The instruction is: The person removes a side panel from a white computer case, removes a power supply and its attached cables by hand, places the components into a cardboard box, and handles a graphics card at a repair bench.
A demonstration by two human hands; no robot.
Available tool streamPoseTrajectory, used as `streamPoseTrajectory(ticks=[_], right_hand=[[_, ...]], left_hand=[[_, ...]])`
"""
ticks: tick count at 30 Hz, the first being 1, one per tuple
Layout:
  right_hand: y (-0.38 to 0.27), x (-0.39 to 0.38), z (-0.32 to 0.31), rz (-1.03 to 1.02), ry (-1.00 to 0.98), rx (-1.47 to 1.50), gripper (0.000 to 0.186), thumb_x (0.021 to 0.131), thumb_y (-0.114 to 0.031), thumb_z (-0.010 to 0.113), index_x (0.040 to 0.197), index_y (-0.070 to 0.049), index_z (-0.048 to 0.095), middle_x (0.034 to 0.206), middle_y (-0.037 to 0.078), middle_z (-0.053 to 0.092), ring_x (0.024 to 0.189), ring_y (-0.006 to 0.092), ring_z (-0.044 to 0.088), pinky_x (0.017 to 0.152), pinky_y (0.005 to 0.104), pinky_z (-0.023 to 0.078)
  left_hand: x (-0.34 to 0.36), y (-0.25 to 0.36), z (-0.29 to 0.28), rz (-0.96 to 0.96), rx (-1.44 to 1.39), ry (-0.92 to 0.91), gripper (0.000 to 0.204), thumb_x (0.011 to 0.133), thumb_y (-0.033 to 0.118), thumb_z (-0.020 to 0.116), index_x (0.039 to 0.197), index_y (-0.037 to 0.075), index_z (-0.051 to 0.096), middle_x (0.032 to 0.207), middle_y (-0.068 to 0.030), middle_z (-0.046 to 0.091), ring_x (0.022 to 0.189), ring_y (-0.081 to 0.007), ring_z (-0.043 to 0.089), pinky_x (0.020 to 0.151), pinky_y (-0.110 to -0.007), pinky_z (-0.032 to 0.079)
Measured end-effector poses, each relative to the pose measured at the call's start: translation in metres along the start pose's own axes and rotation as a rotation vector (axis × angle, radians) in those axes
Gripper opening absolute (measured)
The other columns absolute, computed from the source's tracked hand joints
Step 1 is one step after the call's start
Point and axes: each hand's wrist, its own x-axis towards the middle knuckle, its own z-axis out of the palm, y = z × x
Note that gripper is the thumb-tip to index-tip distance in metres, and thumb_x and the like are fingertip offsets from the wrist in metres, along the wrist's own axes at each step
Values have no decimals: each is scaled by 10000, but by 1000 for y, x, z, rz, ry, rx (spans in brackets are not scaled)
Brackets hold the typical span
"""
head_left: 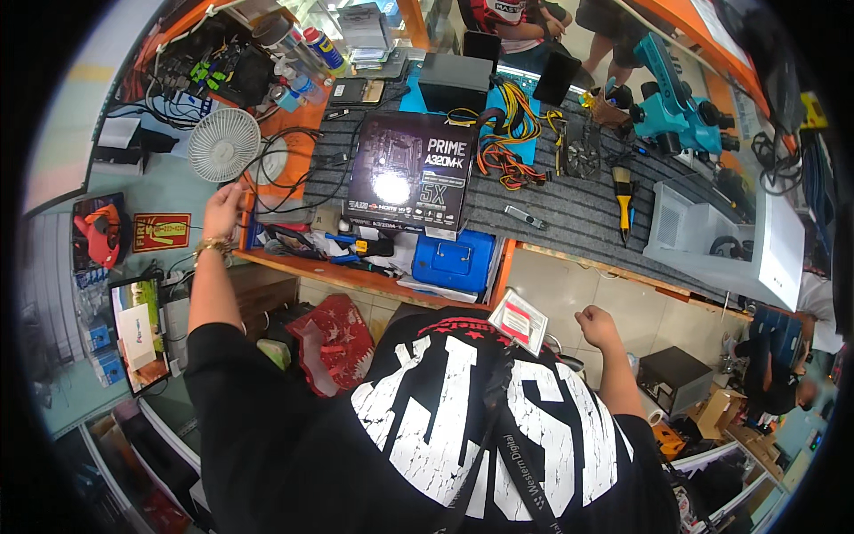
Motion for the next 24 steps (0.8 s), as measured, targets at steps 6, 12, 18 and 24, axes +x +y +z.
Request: streamPoseTrajectory(ticks=[6, 12, 18, 24], right_hand=[[5, 1, 20, 29, -81, 31, 385, 952, -378, 694, 942, 7, 714, 905, 221, 731, 879, 370, 709, 807, 449, 552], [-29, 8, 39, 20, -74, 86, 368, 955, -350, 711, 989, 16, 702, 902, 216, 734, 862, 362, 711, 797, 436, 555], [-126, 30, 42, -156, 145, 388, 253, 970, -219, 723, 985, 27, 666, 833, 180, 717, 774, 290, 702, 737, 392, 546], [-220, 63, 34, -253, 111, 548, 390, 967, -279, 735, 1218, 7, 646, 967, 170, 750, 849, 289, 718, 789, 404, 565]], left_hand=[[-26, -19, 94, 182, 918, 265, 588, 944, 352, 724, 1383, -25, 620, 1269, -299, 686, 1180, -464, 654, 989, -513, 525], [-88, -87, 165, 238, 700, 99, 462, 985, 445, 653, 864, 8, 743, 851, -271, 721, 850, -469, 708, 778, -526, 562], [-78, -121, 180, 199, 778, -112, 526, 1018, 474, 613, 822, -1, 727, 714, -206, 696, 727, -388, 711, 692, -487, 537], [-21, -74, 199, -171, 185, -217, 603, 1020, 597, 597, 1246, 42, 661, 1033, -81, 698, 809, -196, 697, 672, -337, 547]])
